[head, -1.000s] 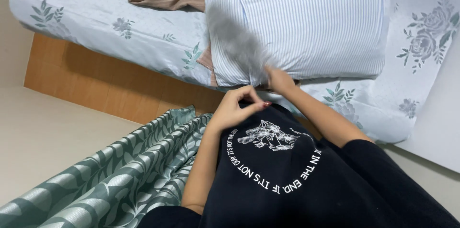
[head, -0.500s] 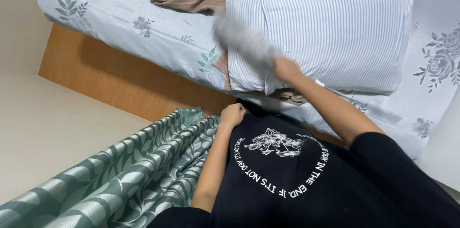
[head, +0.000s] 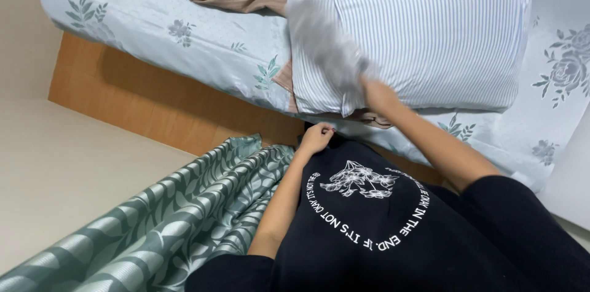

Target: Dusting a pillow with a duster and removing the pillowcase to fold it.

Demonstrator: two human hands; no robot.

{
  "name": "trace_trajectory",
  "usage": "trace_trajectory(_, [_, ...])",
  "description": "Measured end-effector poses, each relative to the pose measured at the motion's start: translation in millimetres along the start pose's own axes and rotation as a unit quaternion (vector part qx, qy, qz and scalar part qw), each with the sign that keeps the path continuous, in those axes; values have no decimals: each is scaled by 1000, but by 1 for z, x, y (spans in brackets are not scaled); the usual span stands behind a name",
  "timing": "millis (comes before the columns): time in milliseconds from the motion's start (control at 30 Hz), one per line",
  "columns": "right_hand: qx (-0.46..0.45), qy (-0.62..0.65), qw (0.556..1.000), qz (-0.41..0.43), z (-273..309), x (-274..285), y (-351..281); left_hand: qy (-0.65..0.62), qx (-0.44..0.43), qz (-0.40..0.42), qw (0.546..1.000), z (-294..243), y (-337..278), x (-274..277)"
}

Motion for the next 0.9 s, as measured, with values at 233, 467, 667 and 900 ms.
trace_trajectory(233, [45, -7, 982, 183, 4, -34, -117, 179, -12, 275, 944, 38, -11, -40])
trace_trajectory(467, [-171, 321, 926, -98, -103, 59, -154, -74, -6, -142, 987, 79, 87, -3])
trace_trajectory(667, [-335, 427, 808, -227, -181, 31, -190, -82, -5, -76, 994, 16, 146, -40])
trace_trajectory(900, [-276, 327, 898, -105, -71, -20, -153, -325, 107, -40, 939, -21, 133, -59])
Point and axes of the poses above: each hand's wrist, its own y-axis towards the middle knuckle, its own x-axis out of the back of the hand, z = x × y, the point moved 7 cm from there along y, towards the middle knuckle, and after that the axes turned 11 degrees about -x, right-handed, at the moved point
